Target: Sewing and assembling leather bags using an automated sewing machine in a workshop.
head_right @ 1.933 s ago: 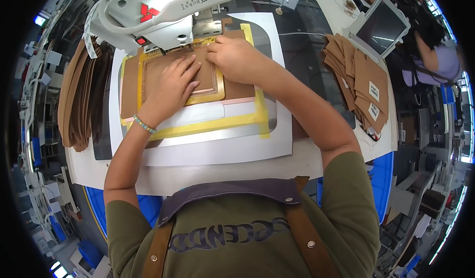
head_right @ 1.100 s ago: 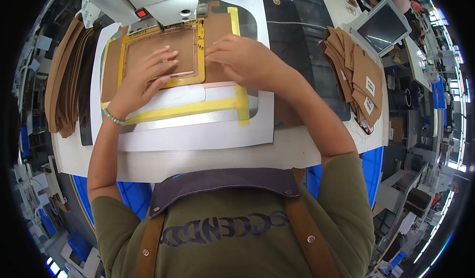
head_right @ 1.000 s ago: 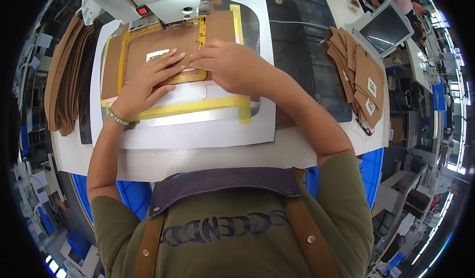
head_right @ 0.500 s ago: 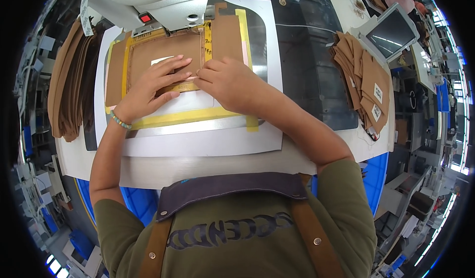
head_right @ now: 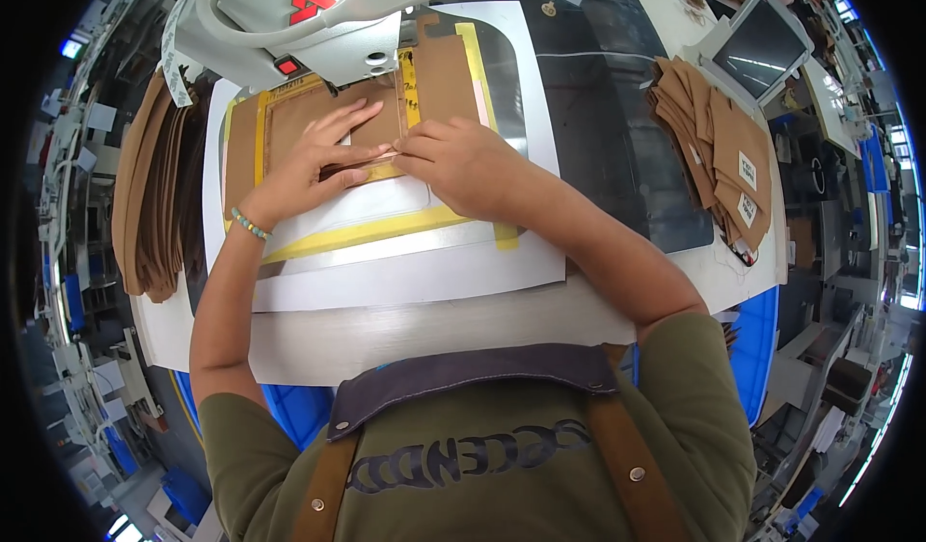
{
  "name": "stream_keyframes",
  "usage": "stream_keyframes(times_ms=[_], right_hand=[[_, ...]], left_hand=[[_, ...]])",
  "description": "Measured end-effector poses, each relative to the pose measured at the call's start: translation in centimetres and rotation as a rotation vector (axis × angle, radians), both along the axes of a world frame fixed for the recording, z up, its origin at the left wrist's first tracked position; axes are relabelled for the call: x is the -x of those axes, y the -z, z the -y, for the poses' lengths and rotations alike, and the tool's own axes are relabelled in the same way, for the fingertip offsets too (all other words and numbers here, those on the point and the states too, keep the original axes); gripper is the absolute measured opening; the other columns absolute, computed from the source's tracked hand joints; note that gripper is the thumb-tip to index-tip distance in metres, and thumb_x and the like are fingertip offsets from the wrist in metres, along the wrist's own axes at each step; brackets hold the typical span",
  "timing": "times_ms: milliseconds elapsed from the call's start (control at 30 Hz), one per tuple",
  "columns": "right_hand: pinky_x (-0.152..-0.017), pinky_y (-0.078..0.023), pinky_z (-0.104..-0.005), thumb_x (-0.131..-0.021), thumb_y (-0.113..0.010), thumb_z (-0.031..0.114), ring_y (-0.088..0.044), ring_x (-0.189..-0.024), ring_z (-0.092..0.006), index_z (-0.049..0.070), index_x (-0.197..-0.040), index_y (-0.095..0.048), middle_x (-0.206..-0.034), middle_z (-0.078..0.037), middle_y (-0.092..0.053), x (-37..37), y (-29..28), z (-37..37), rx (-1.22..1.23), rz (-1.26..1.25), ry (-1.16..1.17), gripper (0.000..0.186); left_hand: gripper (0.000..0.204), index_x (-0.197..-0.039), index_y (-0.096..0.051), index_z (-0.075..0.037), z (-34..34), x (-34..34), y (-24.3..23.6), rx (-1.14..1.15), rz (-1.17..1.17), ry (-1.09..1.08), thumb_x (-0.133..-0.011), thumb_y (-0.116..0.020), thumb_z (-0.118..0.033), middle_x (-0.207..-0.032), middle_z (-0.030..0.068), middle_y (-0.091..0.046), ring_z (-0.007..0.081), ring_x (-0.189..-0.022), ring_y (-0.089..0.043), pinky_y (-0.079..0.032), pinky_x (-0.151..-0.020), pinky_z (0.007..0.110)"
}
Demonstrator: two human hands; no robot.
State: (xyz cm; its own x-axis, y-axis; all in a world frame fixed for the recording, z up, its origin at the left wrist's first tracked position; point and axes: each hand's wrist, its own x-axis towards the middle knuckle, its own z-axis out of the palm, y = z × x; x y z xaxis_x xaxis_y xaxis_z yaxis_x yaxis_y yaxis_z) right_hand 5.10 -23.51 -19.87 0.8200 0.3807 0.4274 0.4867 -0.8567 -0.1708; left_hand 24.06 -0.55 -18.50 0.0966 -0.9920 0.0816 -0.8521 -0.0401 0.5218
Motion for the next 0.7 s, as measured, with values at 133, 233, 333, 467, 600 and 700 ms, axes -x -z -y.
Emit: stream_keyframes(times_ms=[133,233,333,467,600,700], right_hand=[[-0.102,-0.052,-0.0381,-0.089,-0.07,0.003,-0.066,-0.121,-0.0249,0.005,-0.118,-0.077,-0.125,-0.008,-0.074,-0.2,-0.2,1.0,-0.052,0.036,0.024,0.03],[-0.106,-0.051,-0.0403,-0.09,-0.07,0.004,-0.065,-0.122,-0.0259,0.004,-0.114,-0.079,-0.126,-0.009,-0.075,-0.3,-0.8,1.4,-0.149,0.022,0.081,0.026],[-0.109,-0.05,-0.0416,-0.091,-0.069,0.004,-0.065,-0.124,-0.0264,0.003,-0.115,-0.079,-0.126,-0.01,-0.075,-0.5,-0.4,2.4,-0.191,-0.011,0.129,0.026],[-0.114,-0.048,-0.0442,-0.092,-0.066,-0.001,-0.062,-0.132,-0.0298,0.003,-0.12,-0.076,-0.132,-0.012,-0.072,-0.4,-0.1,2.9,-0.219,-0.061,0.154,0.03],[-0.115,-0.048,-0.0442,-0.093,-0.066,0.0,-0.062,-0.133,-0.0293,0.002,-0.12,-0.077,-0.129,-0.012,-0.073,-0.4,0.0,2.9,-0.244,-0.057,0.145,0.029],[-0.115,-0.048,-0.0443,-0.094,-0.066,0.001,-0.062,-0.133,-0.0287,0.002,-0.12,-0.077,-0.128,-0.011,-0.074,-0.3,0.1,2.9,-0.251,-0.047,0.163,0.028]], left_hand=[[0.039,-0.138,-0.077,-0.021,1.0,-1.2,-0.3,-0.009,0.016,0.011,-0.1,-0.074,-0.026,-0.171,0.012,-0.046,0.0366,-0.161,-0.035,-0.026,-0.13,0.051],[0.035,-0.136,-0.079,-0.024,1.6,-2.1,-0.3,0.01,0.021,0.015,-0.102,-0.072,-0.027,-0.168,0.013,-0.049,0.0362,-0.156,-0.042,-0.034,-0.126,0.047],[0.032,-0.133,-0.08,-0.02,2.3,-2.9,-0.2,0.032,-0.06,0.008,-0.102,-0.071,-0.024,-0.164,0.0156,-0.054,0.0362,-0.141,-0.057,-0.044,-0.116,0.041],[0.033,-0.134,-0.079,-0.02,3.0,-3.6,-0.1,-0.087,-0.192,-0.111,-0.101,-0.072,-0.024,-0.136,0.0213,-0.069,0.0327,-0.107,-0.062,-0.05,-0.098,0.041],[0.034,-0.135,-0.078,-0.021,3.1,-4.8,0.8,-0.107,-0.082,-0.182,-0.102,-0.072,-0.026,-0.108,0.0247,-0.071,0.0328,-0.096,-0.058,-0.05,-0.092,0.043],[0.034,-0.135,-0.078,-0.021,4.0,-5.4,0.9,-0.046,-0.062,-0.153,-0.103,-0.071,-0.028,-0.107,0.0248,-0.07,0.0357,-0.097,-0.059,-0.049,-0.093,0.044]])
